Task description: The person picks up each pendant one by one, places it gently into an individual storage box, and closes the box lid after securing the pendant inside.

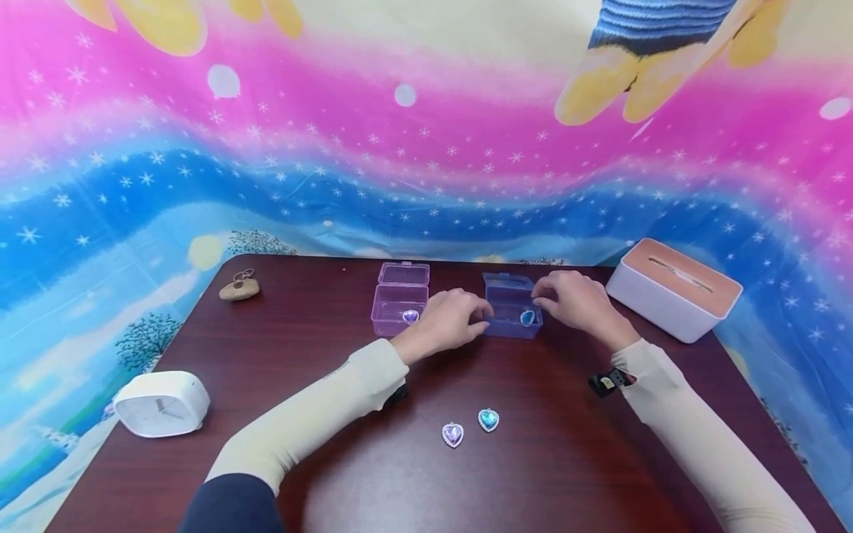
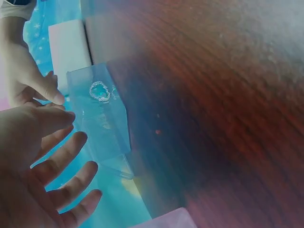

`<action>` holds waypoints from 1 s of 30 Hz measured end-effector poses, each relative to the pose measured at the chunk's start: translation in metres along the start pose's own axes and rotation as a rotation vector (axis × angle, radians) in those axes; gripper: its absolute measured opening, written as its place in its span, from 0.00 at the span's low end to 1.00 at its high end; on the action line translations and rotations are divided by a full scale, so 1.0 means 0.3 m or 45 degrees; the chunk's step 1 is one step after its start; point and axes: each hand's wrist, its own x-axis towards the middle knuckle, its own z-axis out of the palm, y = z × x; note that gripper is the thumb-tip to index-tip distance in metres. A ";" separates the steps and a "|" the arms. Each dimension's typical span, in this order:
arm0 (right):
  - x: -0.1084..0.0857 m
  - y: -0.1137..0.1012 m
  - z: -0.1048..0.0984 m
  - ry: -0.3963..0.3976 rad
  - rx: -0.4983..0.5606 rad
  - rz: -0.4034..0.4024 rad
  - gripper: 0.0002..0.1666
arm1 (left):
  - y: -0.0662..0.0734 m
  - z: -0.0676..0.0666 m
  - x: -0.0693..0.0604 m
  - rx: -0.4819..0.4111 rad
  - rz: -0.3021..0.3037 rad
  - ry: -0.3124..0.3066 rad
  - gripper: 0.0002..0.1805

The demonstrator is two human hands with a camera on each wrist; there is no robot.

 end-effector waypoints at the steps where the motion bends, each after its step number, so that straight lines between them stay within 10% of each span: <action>1: -0.001 0.002 0.004 -0.002 0.006 0.006 0.09 | 0.000 0.006 0.001 0.004 0.010 0.005 0.12; 16: 0.036 -0.021 0.046 -0.074 -0.039 0.004 0.08 | 0.010 0.027 0.029 0.045 0.020 0.028 0.08; 30: 0.111 -0.108 0.039 -0.437 -0.322 -0.012 0.15 | 0.008 0.020 0.028 0.042 0.031 0.011 0.09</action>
